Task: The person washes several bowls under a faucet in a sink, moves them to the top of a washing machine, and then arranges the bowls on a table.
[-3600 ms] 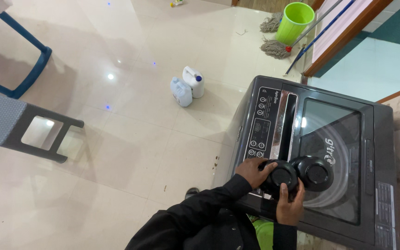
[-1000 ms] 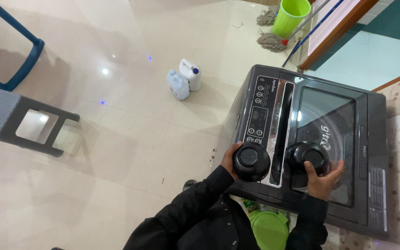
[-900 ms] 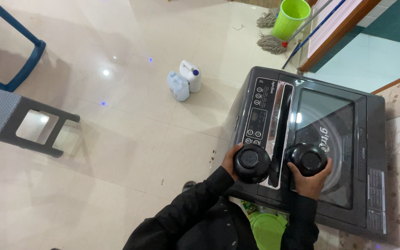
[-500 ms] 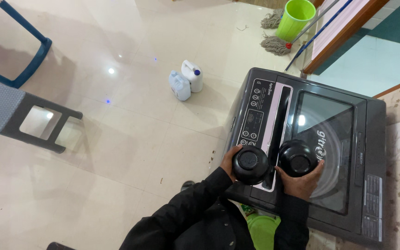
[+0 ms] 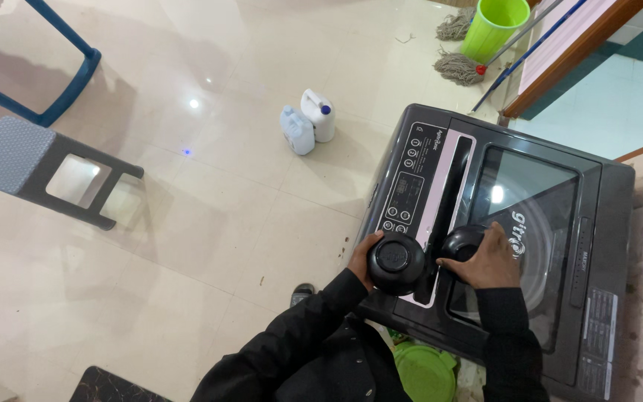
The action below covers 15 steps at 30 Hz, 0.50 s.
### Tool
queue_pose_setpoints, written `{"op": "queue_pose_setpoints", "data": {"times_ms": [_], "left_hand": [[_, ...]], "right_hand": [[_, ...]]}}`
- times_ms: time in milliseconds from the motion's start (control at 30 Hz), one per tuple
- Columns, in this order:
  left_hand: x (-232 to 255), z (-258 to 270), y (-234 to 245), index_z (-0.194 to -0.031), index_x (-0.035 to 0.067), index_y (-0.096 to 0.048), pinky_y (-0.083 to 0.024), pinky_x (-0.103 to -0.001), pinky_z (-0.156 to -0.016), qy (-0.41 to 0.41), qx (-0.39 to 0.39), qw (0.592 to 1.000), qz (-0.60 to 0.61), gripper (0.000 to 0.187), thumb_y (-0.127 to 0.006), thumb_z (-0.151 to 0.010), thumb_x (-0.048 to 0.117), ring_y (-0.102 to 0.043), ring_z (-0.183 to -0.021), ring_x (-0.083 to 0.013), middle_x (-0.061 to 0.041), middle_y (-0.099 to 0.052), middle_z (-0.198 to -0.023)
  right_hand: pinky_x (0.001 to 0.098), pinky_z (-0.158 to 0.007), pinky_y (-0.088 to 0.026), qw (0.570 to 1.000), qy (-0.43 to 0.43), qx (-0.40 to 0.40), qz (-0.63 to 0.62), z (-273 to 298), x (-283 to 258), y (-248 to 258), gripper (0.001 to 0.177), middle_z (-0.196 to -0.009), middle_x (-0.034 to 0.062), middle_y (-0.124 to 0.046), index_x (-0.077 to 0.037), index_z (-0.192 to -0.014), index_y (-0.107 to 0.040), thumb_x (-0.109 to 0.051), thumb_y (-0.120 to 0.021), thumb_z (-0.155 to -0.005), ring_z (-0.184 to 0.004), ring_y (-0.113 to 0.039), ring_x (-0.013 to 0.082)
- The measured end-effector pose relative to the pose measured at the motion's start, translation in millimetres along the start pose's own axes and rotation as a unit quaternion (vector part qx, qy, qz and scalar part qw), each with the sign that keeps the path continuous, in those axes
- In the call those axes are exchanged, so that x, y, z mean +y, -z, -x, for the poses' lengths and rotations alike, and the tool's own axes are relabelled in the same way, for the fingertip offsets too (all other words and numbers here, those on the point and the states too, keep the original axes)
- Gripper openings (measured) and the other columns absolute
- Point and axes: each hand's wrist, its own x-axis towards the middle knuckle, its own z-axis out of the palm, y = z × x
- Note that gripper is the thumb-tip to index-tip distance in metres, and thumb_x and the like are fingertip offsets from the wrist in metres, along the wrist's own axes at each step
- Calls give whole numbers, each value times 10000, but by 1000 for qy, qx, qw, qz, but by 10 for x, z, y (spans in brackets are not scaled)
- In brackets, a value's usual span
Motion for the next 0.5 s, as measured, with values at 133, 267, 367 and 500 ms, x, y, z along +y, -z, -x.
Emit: {"op": "queue_pose_setpoints", "data": {"times_ms": [133,267,367,500], "left_hand": [[-65,-17,-64,-1186,30,-649,-621,-399,-883,13,10,1000,1,424,-623,-964,390,-743,-978,-250,-140,-744,-1087],[-198,-80,-230,-1155,44,-652,-621,-399,-861,13,52,999,4,387,-669,-952,373,-746,-938,-237,-120,-741,-1060],[-286,-130,-299,-1144,3,-688,-618,-380,-819,6,85,996,-31,442,-689,-917,383,-753,-890,-239,-135,-757,-1036],[-336,-188,-256,-1118,7,-701,-614,-377,-825,30,62,997,-31,410,-722,-909,359,-746,-897,-229,-128,-746,-1038]], "right_hand": [[496,-998,-548,999,12,-44,-11,-292,34,44,1297,-1383,296,-510,106,-1377,-426,-805,-833,-549,-1282,-560,430],[513,-951,-576,984,-91,-9,-152,-324,249,70,1096,-1185,320,-672,25,-1326,-527,-831,-708,-665,-1106,-690,458],[527,-897,-561,966,-124,17,-225,-214,407,28,996,-1120,249,-690,-45,-1321,-561,-828,-644,-710,-1036,-702,446],[488,-896,-561,956,-82,48,-278,-9,423,-136,912,-1113,241,-693,-12,-1255,-587,-750,-725,-737,-1040,-703,401]]}}
